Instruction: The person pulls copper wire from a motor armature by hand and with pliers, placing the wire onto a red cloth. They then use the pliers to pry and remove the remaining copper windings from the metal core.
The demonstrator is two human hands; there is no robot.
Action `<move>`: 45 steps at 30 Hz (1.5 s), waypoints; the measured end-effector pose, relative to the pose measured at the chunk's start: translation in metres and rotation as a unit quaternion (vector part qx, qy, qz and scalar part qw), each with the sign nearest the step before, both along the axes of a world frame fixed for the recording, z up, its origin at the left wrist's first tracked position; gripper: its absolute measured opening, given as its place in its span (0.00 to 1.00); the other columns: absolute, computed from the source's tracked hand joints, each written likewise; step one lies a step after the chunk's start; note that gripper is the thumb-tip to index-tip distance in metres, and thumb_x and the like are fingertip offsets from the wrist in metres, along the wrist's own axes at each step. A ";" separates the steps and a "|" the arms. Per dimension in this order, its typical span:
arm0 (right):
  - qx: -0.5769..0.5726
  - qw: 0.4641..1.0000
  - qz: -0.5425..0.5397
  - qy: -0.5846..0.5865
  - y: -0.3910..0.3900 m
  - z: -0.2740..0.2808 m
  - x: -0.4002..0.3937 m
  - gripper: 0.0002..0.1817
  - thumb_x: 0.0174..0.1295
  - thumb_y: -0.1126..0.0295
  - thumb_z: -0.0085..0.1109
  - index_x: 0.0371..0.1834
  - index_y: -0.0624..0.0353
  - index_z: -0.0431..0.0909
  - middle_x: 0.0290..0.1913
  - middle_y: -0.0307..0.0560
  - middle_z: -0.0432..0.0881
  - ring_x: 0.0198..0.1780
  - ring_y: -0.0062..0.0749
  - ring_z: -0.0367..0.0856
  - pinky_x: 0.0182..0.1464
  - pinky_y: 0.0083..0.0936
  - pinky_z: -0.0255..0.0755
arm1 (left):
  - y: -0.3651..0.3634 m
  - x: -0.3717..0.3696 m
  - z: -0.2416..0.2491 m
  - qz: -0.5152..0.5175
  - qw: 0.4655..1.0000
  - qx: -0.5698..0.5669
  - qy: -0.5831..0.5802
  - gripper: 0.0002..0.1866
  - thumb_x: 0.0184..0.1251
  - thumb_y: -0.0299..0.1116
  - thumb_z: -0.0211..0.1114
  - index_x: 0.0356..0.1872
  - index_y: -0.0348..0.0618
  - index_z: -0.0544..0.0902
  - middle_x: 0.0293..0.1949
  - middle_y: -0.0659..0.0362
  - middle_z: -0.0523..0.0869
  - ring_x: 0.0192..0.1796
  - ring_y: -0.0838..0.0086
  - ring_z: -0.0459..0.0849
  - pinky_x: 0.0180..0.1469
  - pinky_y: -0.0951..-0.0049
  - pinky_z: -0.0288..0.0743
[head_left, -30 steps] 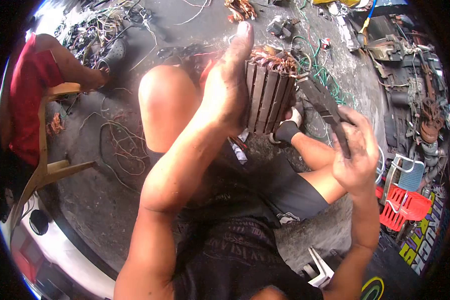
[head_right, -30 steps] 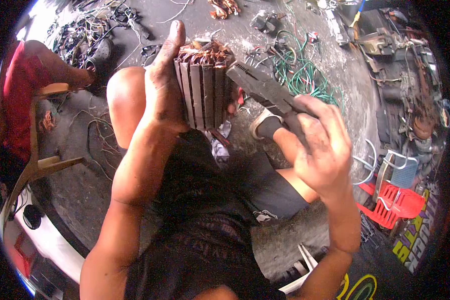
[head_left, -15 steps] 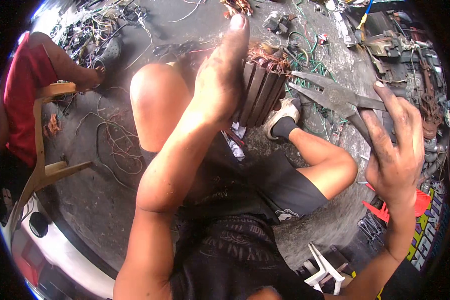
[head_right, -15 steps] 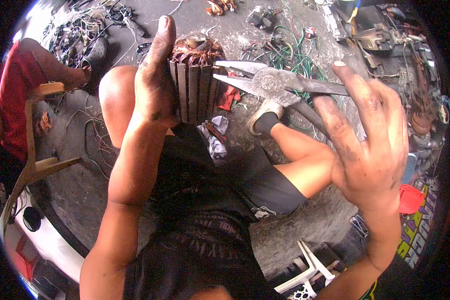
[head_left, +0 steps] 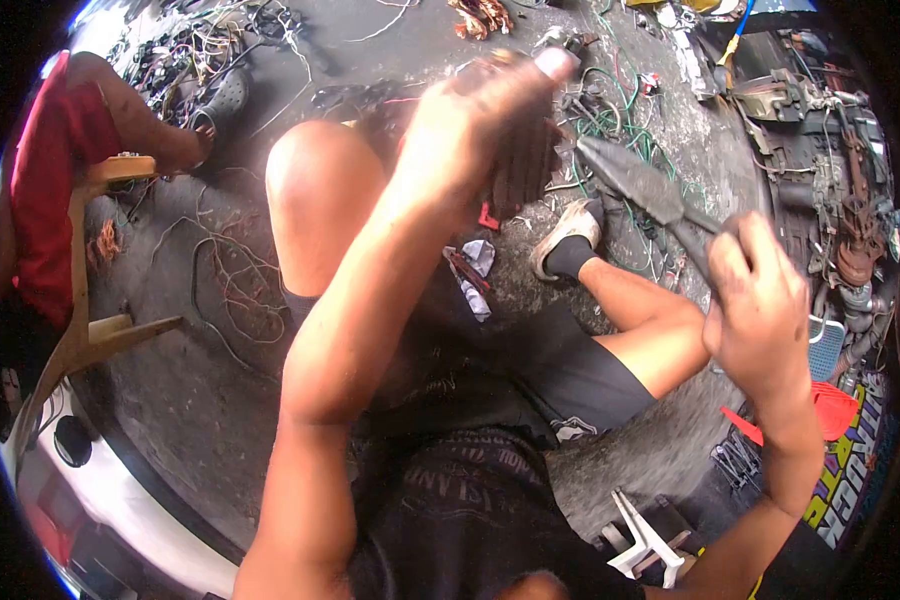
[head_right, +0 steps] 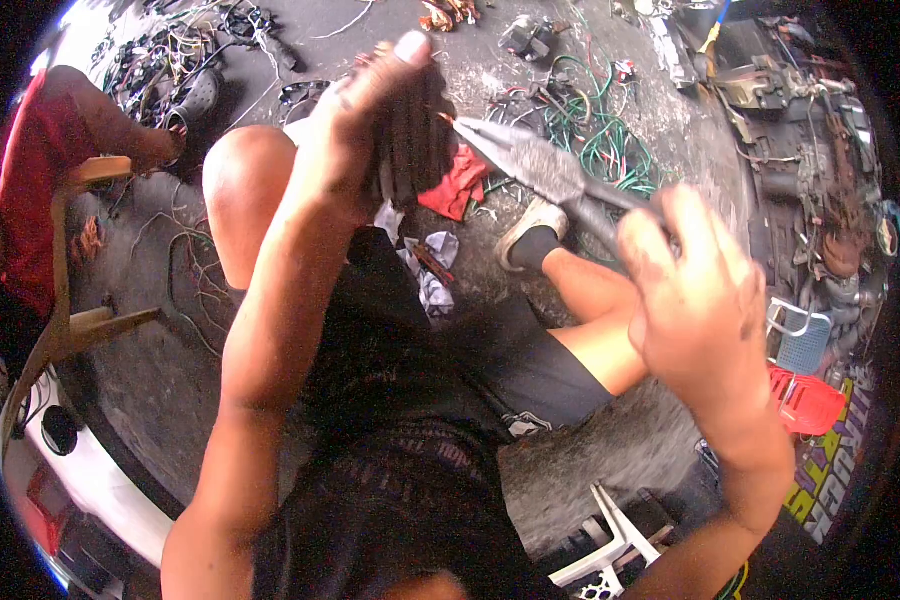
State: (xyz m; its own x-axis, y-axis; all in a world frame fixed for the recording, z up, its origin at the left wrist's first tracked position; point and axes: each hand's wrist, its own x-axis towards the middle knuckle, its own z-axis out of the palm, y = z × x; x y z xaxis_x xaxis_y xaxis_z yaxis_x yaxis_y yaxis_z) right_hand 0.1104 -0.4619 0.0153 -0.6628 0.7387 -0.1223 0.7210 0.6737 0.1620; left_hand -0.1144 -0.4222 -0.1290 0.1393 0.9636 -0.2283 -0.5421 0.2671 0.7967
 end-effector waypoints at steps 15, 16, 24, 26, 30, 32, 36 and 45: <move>-0.136 0.986 -0.090 0.018 -0.022 0.005 0.000 0.17 0.44 0.81 0.58 0.41 0.64 0.70 0.43 0.60 0.72 0.41 0.61 0.75 0.38 0.44 0.70 | -0.005 -0.009 0.008 0.036 0.999 0.032 0.019 0.22 0.58 0.50 0.70 0.31 0.38 0.80 0.25 0.57 0.80 0.24 0.73 0.78 0.28 0.74 0.71; -0.165 0.979 -0.115 0.015 -0.023 0.008 -0.002 0.17 0.44 0.82 0.57 0.41 0.64 0.70 0.42 0.60 0.72 0.42 0.61 0.75 0.39 0.43 0.69 | -0.007 -0.011 0.009 0.031 0.997 0.037 0.058 0.20 0.60 0.48 0.69 0.30 0.38 0.79 0.24 0.58 0.80 0.24 0.74 0.77 0.28 0.74 0.70; -0.082 0.963 -0.257 0.026 -0.103 0.005 0.136 0.20 0.58 0.80 0.54 0.56 0.70 0.73 0.54 0.70 0.74 0.57 0.68 0.73 0.60 0.47 0.67 | -0.014 -0.172 -0.027 0.169 0.950 0.173 -0.198 0.30 0.67 0.53 0.52 0.51 0.30 0.76 0.45 0.44 0.80 0.46 0.56 0.79 0.52 0.50 0.75; -0.084 0.957 -0.279 -0.005 -0.100 -0.019 0.148 0.19 0.64 0.77 0.51 0.57 0.75 0.70 0.58 0.75 0.72 0.62 0.70 0.69 0.66 0.49 0.61 | -0.006 -0.174 0.001 0.039 0.948 0.222 -0.226 0.34 0.65 0.57 0.52 0.52 0.30 0.74 0.47 0.45 0.78 0.49 0.52 0.77 0.57 0.47 0.71; -0.163 0.954 -0.198 0.152 -0.027 -0.121 0.115 0.21 0.60 0.75 0.58 0.56 0.72 0.72 0.53 0.67 0.77 0.57 0.60 0.76 0.60 0.39 0.69 | 0.017 -0.162 0.011 -0.018 0.966 0.179 -0.186 0.29 0.70 0.56 0.47 0.46 0.34 0.74 0.44 0.46 0.77 0.46 0.54 0.75 0.55 0.51 0.67; -0.270 0.909 -0.236 0.214 0.008 -0.194 0.092 0.19 0.58 0.75 0.57 0.54 0.69 0.74 0.49 0.64 0.79 0.54 0.56 0.78 0.56 0.36 0.71 | 0.019 -0.159 0.008 -0.062 0.959 0.184 -0.205 0.27 0.72 0.54 0.46 0.42 0.35 0.75 0.43 0.47 0.77 0.45 0.56 0.74 0.53 0.53 0.66; -0.344 0.855 -0.299 0.248 0.047 -0.350 0.064 0.09 0.55 0.75 0.58 0.39 0.61 0.75 0.35 0.53 0.82 0.39 0.42 0.82 0.44 0.35 0.73 | 0.022 -0.132 -0.002 -0.005 0.973 0.136 -0.187 0.27 0.71 0.51 0.48 0.48 0.32 0.78 0.43 0.43 0.81 0.43 0.51 0.81 0.51 0.51 0.74; -0.350 0.822 -0.406 0.194 0.053 -0.444 0.003 0.08 0.51 0.72 0.56 0.35 0.55 0.79 0.35 0.52 0.85 0.40 0.43 0.84 0.45 0.36 0.75 | -0.011 -0.136 -0.003 0.078 0.986 0.094 -0.117 0.32 0.71 0.56 0.46 0.52 0.30 0.76 0.43 0.44 0.80 0.40 0.56 0.81 0.45 0.52 0.76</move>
